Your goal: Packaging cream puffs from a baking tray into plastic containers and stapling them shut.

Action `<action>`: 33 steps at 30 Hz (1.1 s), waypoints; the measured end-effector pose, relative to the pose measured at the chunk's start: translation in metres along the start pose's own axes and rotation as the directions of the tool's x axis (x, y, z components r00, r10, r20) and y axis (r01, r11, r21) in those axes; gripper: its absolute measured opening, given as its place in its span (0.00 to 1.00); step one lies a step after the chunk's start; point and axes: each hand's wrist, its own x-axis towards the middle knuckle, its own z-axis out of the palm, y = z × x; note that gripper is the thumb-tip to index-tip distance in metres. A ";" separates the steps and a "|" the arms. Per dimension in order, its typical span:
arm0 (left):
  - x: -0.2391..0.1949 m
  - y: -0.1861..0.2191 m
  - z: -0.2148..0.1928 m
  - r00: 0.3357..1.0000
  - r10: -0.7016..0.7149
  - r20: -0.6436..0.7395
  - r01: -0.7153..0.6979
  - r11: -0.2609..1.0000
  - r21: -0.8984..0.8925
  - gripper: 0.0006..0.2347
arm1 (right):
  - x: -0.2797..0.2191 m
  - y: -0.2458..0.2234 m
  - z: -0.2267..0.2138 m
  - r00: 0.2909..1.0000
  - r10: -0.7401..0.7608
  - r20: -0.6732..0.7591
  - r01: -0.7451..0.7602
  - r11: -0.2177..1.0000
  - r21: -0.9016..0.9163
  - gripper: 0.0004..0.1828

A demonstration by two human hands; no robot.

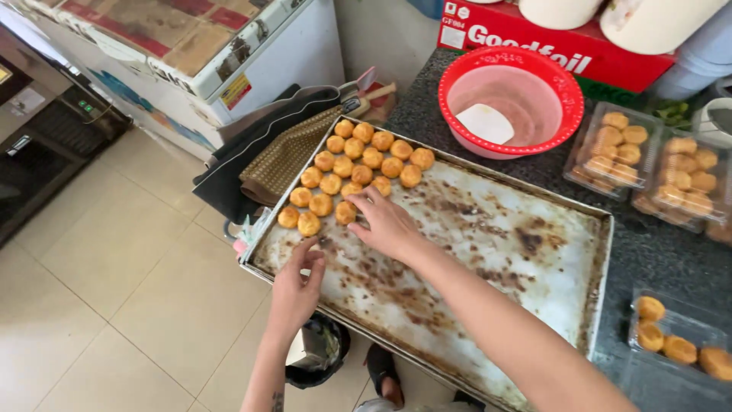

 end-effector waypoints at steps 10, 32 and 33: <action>0.011 -0.015 -0.027 0.998 -0.030 0.059 0.037 0.992 -0.124 0.20 | 0.022 -0.016 0.053 0.944 0.311 0.110 -0.261 0.908 -0.327 0.34; -0.012 0.137 0.218 0.790 0.323 0.522 -0.177 0.934 -0.310 0.19 | -0.367 0.172 -0.242 0.376 0.783 -0.495 -0.810 0.537 0.235 0.32; -0.017 0.142 0.224 0.785 0.300 0.541 -0.172 0.946 -0.276 0.19 | -0.388 0.182 -0.248 0.313 0.811 -0.495 -0.859 0.464 0.217 0.34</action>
